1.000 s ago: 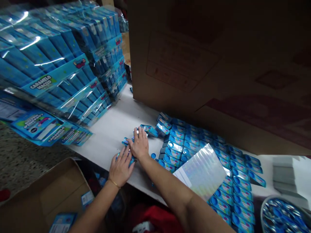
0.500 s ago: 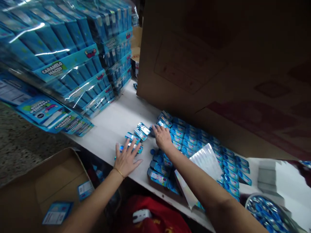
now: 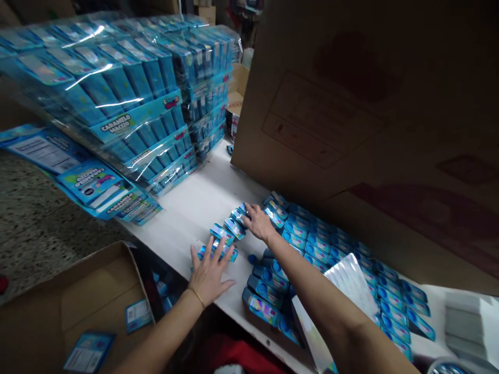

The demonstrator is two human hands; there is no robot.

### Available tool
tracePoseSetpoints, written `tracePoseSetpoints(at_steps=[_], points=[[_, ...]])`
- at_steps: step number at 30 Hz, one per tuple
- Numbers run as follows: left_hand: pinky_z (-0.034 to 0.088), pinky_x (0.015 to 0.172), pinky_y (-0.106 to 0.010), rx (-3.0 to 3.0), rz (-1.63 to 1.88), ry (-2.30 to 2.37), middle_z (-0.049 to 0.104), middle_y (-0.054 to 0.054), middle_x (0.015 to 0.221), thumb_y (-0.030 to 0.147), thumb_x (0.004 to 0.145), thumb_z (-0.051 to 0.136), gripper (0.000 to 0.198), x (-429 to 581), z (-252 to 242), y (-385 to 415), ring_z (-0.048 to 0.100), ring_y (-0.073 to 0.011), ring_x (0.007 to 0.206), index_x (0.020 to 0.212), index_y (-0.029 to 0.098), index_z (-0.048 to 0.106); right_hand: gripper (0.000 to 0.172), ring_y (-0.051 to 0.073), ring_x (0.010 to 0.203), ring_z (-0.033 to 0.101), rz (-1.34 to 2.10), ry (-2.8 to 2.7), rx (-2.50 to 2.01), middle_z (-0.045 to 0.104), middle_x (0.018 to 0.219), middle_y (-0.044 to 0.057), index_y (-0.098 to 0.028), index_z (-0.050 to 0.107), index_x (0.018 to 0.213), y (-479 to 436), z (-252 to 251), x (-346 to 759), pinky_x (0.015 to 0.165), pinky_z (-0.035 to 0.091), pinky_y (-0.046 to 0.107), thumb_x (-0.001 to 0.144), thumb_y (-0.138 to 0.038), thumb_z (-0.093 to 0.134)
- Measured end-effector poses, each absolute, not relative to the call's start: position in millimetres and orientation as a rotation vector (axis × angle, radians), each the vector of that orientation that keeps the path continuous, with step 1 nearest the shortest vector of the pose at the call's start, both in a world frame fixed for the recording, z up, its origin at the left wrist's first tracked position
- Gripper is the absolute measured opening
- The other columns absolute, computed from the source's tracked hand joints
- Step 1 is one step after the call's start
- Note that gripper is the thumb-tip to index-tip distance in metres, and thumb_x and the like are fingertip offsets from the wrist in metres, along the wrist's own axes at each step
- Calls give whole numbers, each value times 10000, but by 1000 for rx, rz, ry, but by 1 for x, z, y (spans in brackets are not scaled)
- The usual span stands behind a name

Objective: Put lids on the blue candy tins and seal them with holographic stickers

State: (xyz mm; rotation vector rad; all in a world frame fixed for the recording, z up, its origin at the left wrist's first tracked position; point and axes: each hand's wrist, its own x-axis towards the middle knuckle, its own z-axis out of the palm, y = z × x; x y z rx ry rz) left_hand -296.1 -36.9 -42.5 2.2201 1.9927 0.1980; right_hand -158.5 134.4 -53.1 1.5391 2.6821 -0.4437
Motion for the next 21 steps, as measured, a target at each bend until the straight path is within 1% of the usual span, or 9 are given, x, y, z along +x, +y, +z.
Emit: tracePoseSetpoints(at_steps=[2,3,4,6,9,14,17,19,21], points=[[121,903,-648,2207,171,2012,202,-36,1412,443,700,536,641,-294,-44,-37,115,-372,1264,1288,360,294,689,249,1061,391,-439,2734,1495,371,1219,132,-181,222,1329,125,-59,-161,834,338,346,767,-530,413],[165,893,-628,2202,163,2017,196,-21,1414,403,722,522,606,-294,-44,-37,132,-362,1263,1282,382,293,736,262,1074,373,-410,2772,1495,361,1227,142,-174,207,1335,120,-62,-161,844,335,363,747,-559,427],[208,880,-604,2198,162,2022,192,-10,1416,372,745,501,574,-294,-45,-36,156,-349,1260,1278,398,289,735,266,1072,367,-374,2806,1519,359,1227,146,-173,216,1333,115,-65,-163,850,334,375,746,-565,424],[271,850,-552,2196,170,2028,190,5,1416,342,781,451,521,-298,-47,-34,210,-326,1246,1271,417,290,660,257,1039,377,-312,2847,1603,372,1207,145,-174,260,1320,112,-70,-169,853,336,381,782,-537,383],[302,831,-512,2208,184,2054,212,20,1409,335,804,415,472,-318,-49,-24,263,-305,1224,1254,432,313,592,240,1002,387,-306,2894,1623,393,1181,137,-177,307,1303,124,-75,-194,859,333,370,811,-502,352],[309,835,-509,2245,150,2085,264,17,1390,306,783,454,485,-373,-56,5,281,-308,1213,1239,431,344,590,243,1043,368,-407,2880,1580,382,1219,128,-217,296,1309,162,-76,-262,872,310,364,808,-526,340],[291,856,-537,2253,174,2110,280,8,1383,316,775,466,490,-395,-62,19,301,-311,1200,1239,424,350,605,249,1125,323,-464,2852,1514,307,1312,112,-243,247,1326,175,-67,-270,902,273,372,809,-553,303],[235,894,-570,2275,212,2103,275,3,1385,323,768,476,501,-399,-65,24,296,-314,1205,1244,414,348,660,255,1193,253,-422,2846,1476,212,1379,81,-266,161,1346,176,-57,-246,928,237,386,788,-586,310],[142,927,-606,2317,262,2078,263,-9,1390,352,754,492,516,-397,-63,24,262,-325,1225,1249,394,352,793,278,1235,176,-272,2782,1546,139,1409,68,-266,63,1358,175,-47,-202,951,188,418,727,-633,373]])
